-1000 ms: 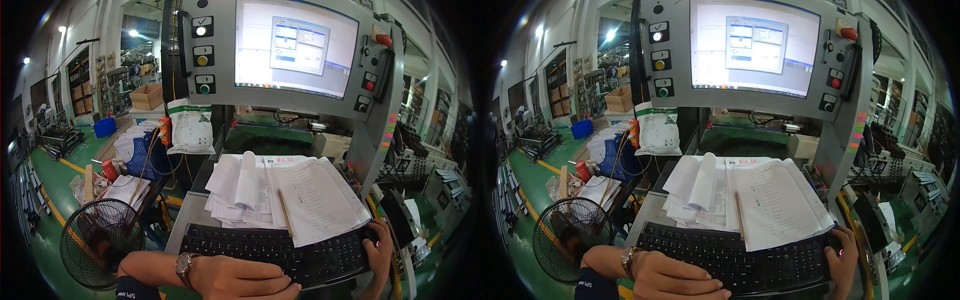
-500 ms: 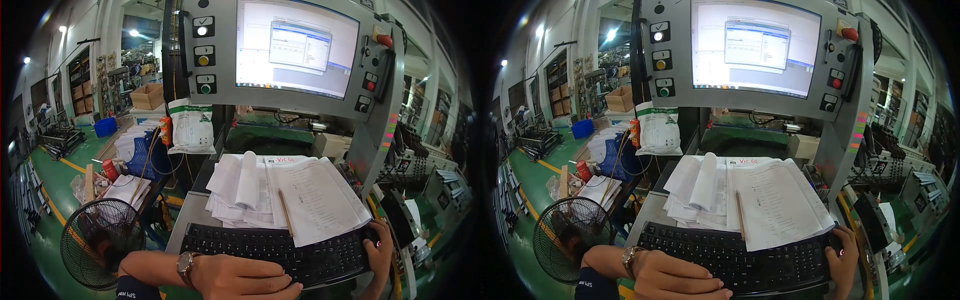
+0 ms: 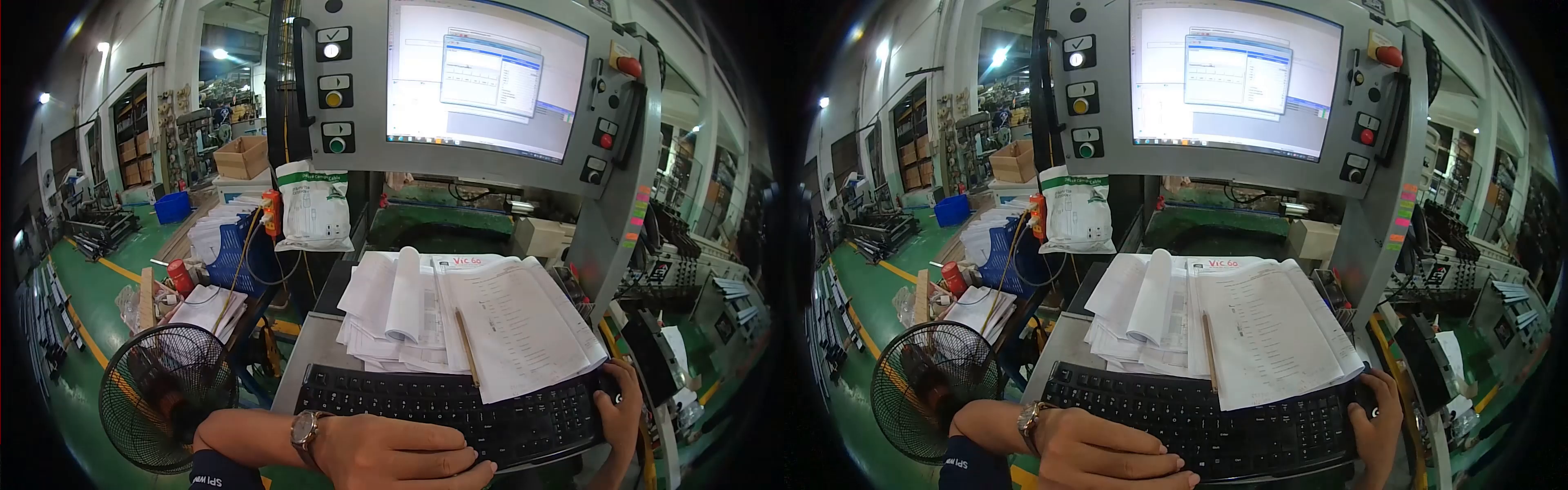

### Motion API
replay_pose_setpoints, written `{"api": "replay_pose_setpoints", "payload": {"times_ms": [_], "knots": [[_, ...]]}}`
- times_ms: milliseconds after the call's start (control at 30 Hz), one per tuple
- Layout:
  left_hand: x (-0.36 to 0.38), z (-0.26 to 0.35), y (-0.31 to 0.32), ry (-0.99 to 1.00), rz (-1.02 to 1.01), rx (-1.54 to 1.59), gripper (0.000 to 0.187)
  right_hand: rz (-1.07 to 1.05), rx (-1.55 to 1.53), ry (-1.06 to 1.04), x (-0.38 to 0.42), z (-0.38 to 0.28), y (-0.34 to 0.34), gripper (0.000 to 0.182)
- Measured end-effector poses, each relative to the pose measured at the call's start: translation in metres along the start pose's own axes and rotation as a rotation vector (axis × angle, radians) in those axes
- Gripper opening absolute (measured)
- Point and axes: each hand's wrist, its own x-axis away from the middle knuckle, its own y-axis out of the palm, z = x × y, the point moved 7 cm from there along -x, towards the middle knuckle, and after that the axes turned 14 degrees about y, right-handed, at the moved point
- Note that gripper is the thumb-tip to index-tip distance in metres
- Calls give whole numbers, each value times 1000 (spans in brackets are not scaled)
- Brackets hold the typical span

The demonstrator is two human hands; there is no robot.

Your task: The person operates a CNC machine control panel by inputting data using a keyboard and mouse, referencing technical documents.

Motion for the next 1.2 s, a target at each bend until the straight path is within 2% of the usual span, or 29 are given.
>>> {"api": "replay_pose_setpoints", "payload": {"times_ms": [167, 300, 367, 500, 800, 1000, 1100, 1200], "knots": [[4, 3, 4, -17, 57, -30, 50, 1, 6, 1, 0, -1, 0, 53], [-2, -3, -3, 68, -63, 18, 52, 9, 18, -6, -1, 2, 0, 54], [-2, -4, -3, 63, -55, 18, 54, 4, 13, -10, 0, 1, 0, 53], [2, 0, 2, -20, 83, -10, 60, 1, 19, 1, 0, 0, 0, 53], [2, 4, 2, -81, 82, -13, 63, -9, -3, -14, 0, 0, 0, 54], [-5, 2, -3, -20, -18, -17, 41, -14, 6, -2, -1, 2, 0, 54], [-3, 4, -1, -5, 28, -65, 29, -13, 4, -2, -1, 1, 0, 54], [1, 5, 4, 18, 99, -116, 26, -8, -2, -6, -1, 3, 1, 54]]}}
